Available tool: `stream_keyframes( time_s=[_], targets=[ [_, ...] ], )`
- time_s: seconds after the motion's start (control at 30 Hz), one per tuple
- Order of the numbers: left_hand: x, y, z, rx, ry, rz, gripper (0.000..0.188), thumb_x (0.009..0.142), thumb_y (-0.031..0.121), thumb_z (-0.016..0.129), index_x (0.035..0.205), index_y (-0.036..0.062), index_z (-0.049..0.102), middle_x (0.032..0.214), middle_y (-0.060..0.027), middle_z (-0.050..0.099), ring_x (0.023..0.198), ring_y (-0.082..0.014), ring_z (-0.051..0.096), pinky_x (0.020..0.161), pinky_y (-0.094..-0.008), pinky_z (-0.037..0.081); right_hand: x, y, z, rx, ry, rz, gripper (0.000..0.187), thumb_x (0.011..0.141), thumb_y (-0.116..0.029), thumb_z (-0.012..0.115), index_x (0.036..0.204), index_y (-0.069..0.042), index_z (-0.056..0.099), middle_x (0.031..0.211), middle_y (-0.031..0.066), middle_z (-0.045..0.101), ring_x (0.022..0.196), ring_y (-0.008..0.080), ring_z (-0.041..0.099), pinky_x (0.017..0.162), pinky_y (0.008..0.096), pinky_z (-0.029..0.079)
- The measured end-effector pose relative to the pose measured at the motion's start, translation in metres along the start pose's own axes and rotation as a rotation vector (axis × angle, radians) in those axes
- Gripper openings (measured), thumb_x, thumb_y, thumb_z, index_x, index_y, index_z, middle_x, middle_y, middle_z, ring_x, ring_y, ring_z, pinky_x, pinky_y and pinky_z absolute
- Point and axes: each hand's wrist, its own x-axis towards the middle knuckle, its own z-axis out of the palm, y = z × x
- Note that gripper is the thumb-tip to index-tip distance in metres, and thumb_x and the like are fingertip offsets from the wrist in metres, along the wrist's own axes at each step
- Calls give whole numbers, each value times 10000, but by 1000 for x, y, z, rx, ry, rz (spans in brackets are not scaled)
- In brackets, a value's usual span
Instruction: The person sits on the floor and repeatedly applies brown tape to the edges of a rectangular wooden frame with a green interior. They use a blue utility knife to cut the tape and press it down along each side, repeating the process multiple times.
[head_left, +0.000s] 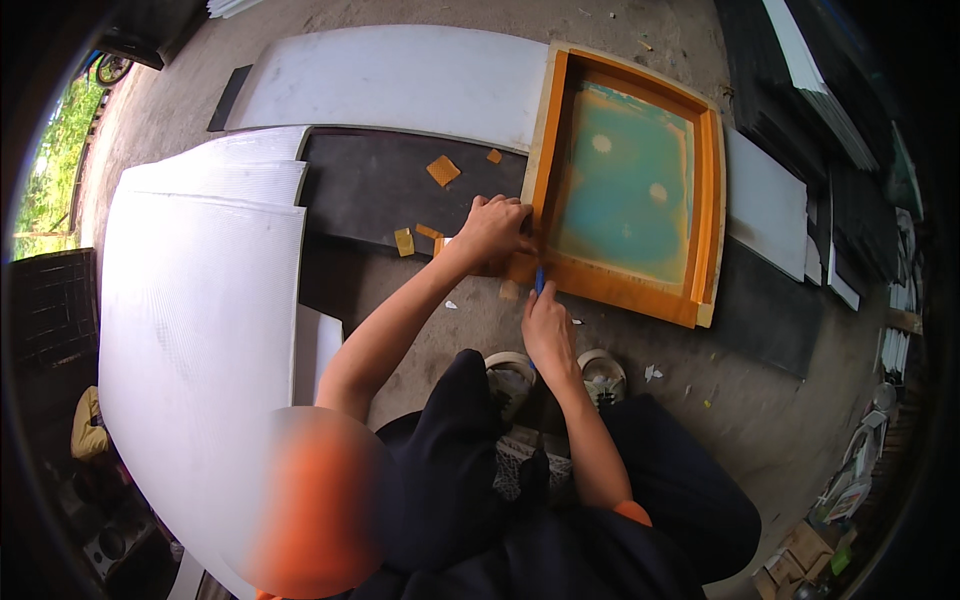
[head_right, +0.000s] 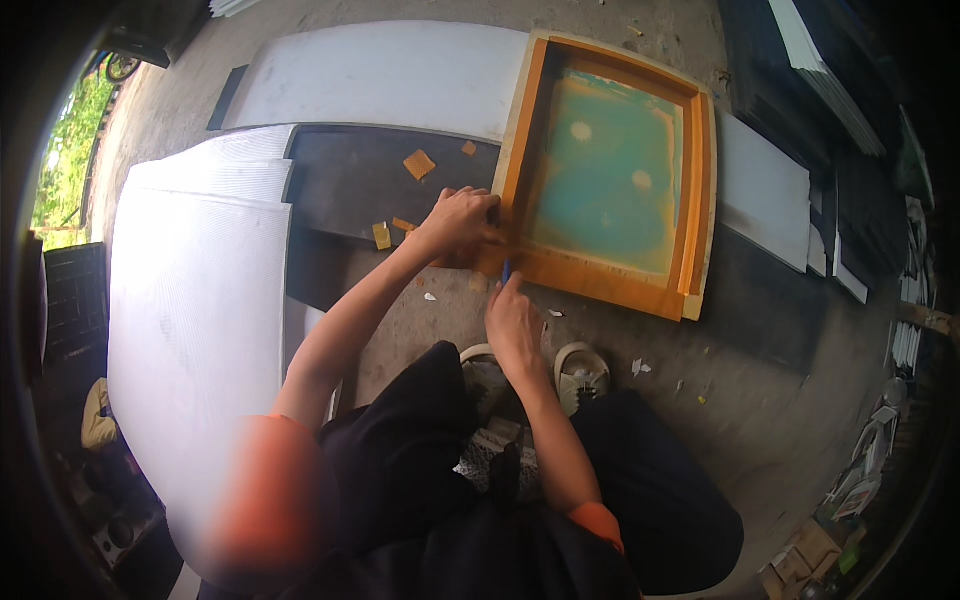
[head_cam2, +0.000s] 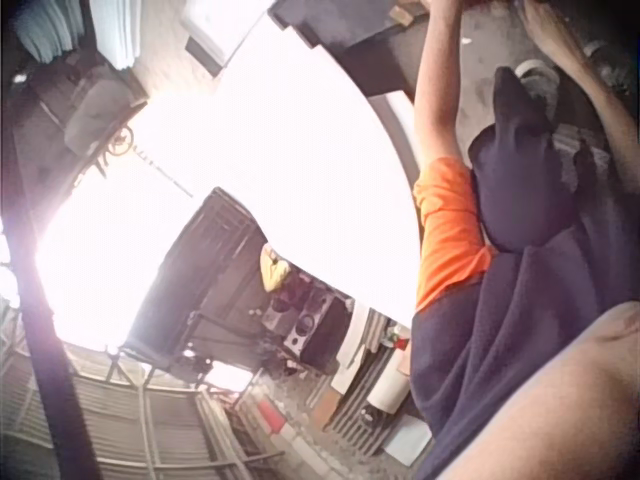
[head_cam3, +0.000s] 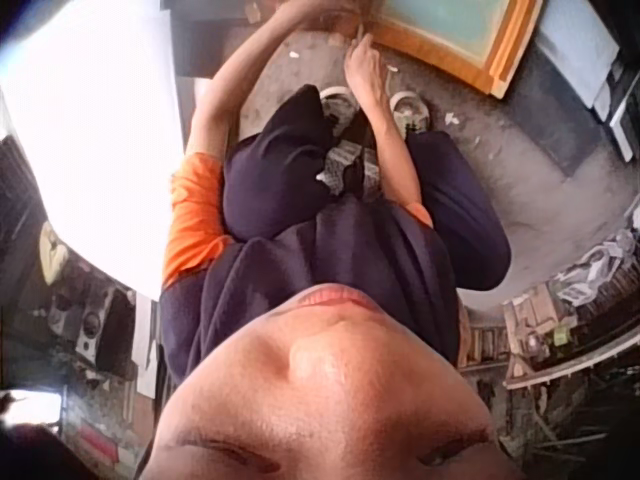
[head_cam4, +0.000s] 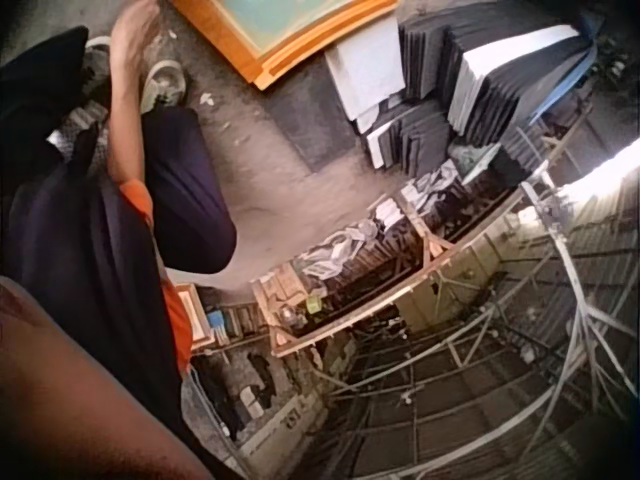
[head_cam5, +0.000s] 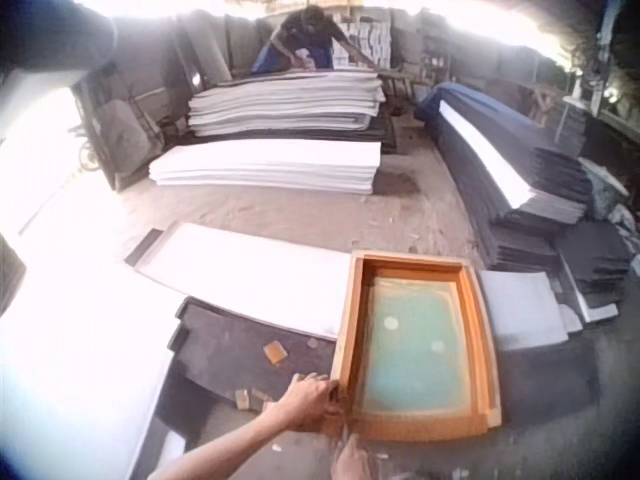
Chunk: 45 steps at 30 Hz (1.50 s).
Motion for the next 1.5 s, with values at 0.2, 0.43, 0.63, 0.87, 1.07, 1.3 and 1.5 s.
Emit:
stream_keyframes(
  time_s=[0.2,0.43,0.63,0.87,1.07,1.3,1.5],
  targets=[
    [-3,-4,0,-125,4,-5,424,624,352,748,877,49,593,886,-101,598,925,-272,561,773,-397,421,3,-1,4,-11,8,4,248,918,-188,383,943,53,436,689,288,582,693,444,588,609,509,471],
    [0,-9,1,-227,-6,-26,412,616,294,752,878,22,589,885,-139,596,861,-309,582,737,-383,462,7,-1,10,6,1,19,255,914,-189,381,949,58,436,702,294,582,710,453,584,624,510,472],
    [-2,-6,-1,-204,-20,-59,433,613,314,746,891,22,589,903,-145,596,883,-320,577,749,-394,459,2,-5,8,-13,-43,62,273,916,-203,376,959,59,440,720,301,584,725,451,588,649,499,476],
    [-2,-8,-3,-170,-6,-37,434,630,350,735,871,24,580,906,-134,598,896,-307,576,747,-392,460,-34,20,15,-33,-89,161,315,916,-242,390,995,51,475,732,266,599,716,420,599,619,476,475],
    [-28,-9,-21,-116,55,-129,449,734,475,650,837,45,579,886,-124,607,828,-290,600,723,-379,469,34,86,-51,-19,394,36,347,881,-308,522,932,25,440,765,212,587,715,380,592,611,453,469],
    [-62,-27,-15,-191,58,-158,460,761,452,637,721,-1,569,612,-113,557,598,-257,554,607,-357,448,68,128,-68,-149,152,-40,422,795,-320,644,918,27,437,838,215,591,816,380,586,675,438,469],
    [-65,-40,-9,-402,59,-39,374,745,327,663,697,-23,539,566,-156,473,521,-275,458,529,-364,392,72,140,-56,-117,181,-89,443,777,-323,666,905,31,433,803,230,589,792,391,587,669,435,464]
  ],
)
